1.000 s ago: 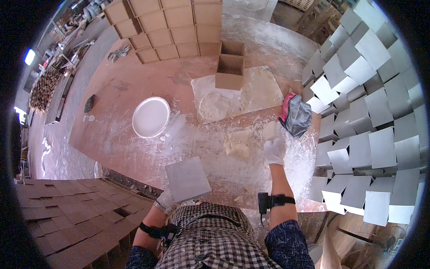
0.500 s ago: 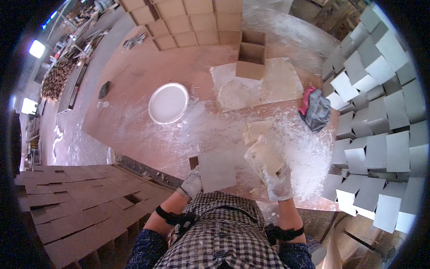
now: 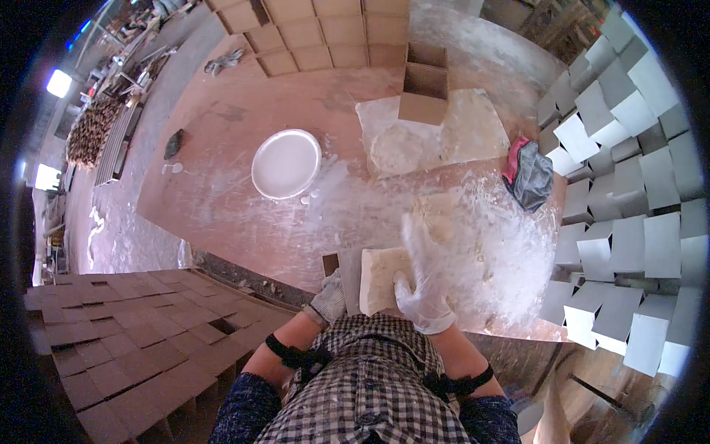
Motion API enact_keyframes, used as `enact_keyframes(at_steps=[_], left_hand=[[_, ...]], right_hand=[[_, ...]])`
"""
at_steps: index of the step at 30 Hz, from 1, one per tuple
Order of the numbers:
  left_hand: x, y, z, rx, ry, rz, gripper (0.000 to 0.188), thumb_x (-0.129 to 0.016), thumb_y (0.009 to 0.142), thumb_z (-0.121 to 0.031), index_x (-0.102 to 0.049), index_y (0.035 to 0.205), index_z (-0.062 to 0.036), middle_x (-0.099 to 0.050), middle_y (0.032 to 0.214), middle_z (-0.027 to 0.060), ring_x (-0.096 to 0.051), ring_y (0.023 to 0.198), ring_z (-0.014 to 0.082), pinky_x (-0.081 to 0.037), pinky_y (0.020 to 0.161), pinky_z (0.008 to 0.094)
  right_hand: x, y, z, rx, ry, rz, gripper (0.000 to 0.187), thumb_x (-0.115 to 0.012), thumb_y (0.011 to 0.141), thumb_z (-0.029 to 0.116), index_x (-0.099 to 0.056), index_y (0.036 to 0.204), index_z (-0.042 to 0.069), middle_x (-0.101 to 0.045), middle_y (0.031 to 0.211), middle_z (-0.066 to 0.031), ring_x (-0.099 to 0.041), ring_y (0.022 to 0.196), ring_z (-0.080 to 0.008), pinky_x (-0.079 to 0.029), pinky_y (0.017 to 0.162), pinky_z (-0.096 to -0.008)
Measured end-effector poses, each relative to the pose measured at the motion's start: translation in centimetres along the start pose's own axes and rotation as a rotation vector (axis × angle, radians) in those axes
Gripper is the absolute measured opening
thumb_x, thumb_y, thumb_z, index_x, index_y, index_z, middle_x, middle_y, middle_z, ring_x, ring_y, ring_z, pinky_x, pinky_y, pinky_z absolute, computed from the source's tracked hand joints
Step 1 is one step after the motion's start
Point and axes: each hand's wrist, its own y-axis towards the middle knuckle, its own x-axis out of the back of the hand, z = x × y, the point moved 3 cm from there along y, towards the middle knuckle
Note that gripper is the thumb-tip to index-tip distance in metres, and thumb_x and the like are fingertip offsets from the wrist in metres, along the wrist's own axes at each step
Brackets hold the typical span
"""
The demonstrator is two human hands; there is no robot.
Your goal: The person scoops a white paste from a bucket and applies it to the edges of small cardboard boxes using a gloved hand. They repeatedly pick up boxes, apply the paste, and place them aside in a stack.
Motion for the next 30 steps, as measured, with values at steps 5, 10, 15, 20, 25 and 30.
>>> enact_keyframes(at_steps=[5,10,15,20,25,30], left_hand=[[-1.9,0.7,3.2,0.090,-0.467,0.035,0.040,-0.053,0.088,-0.026,-0.050,0.121,-0.0032,-0.053,0.118,0.0165,-0.051,0.111,0.0296,-0.041,0.093,0.0343],[0.1,0.4,-1.2,-0.125,0.213,0.057,0.040,-0.054,0.086,-0.028,-0.053,0.118,-0.0046,-0.054,0.118,0.0158,-0.050,0.110,0.0302,-0.040,0.094,0.0351],[-0.1,0.3,-1.4,-0.147,0.288,0.081,0.039,-0.053,0.086,-0.028,-0.054,0.117,-0.0048,-0.054,0.117,0.0159,-0.050,0.110,0.0309,-0.038,0.095,0.0356],[0.4,0.6,-2.8,-0.188,0.300,0.150,0.039,-0.054,0.084,-0.026,-0.054,0.117,-0.0043,-0.055,0.115,0.0175,-0.049,0.110,0.0329,-0.037,0.095,0.0354],[-0.1,0.6,-2.5,-0.141,0.369,0.109,0.040,-0.056,0.082,-0.025,-0.055,0.116,-0.0034,-0.055,0.115,0.0193,-0.050,0.109,0.0346,-0.039,0.093,0.0382],[0.5,0.1,-1.8,-0.342,0.385,-0.061,0.038,-0.057,0.082,-0.025,-0.056,0.113,-0.0034,-0.055,0.113,0.0205,-0.052,0.106,0.0354,-0.042,0.089,0.0394]], right_hand=[[-1.0,-1.1,3.4,0.142,-0.232,0.388,0.080,-0.066,0.074,0.028,-0.028,0.140,0.002,-0.033,0.141,-0.0158,-0.028,0.131,-0.0396,-0.025,0.108,-0.0440],[-1.6,-1.6,2.7,0.162,-0.432,0.394,0.076,-0.065,0.072,0.035,-0.036,0.136,0.004,-0.038,0.138,-0.0156,-0.031,0.130,-0.0389,-0.027,0.106,-0.0492],[-1.3,-4.0,2.1,0.314,-0.507,0.426,0.074,-0.071,0.060,0.030,-0.046,0.125,0.003,-0.037,0.138,-0.0159,-0.028,0.133,-0.0370,-0.028,0.107,-0.0478],[-2.7,-7.8,3.5,0.176,-0.385,0.196,0.065,-0.065,0.067,0.021,-0.045,0.127,0.004,-0.044,0.133,-0.0158,-0.033,0.130,-0.0350,-0.029,0.106,-0.0476],[-3.2,-1.2,0.6,0.023,-0.471,0.234,0.061,-0.060,0.073,0.019,-0.045,0.131,0.008,-0.039,0.139,-0.0128,-0.027,0.134,-0.0294,-0.026,0.109,-0.0403],[-3.4,-6.3,0.8,0.235,-0.252,0.073,0.060,-0.059,0.072,0.012,-0.045,0.130,0.007,-0.043,0.135,-0.0154,-0.036,0.128,-0.0314,-0.034,0.104,-0.0426]])
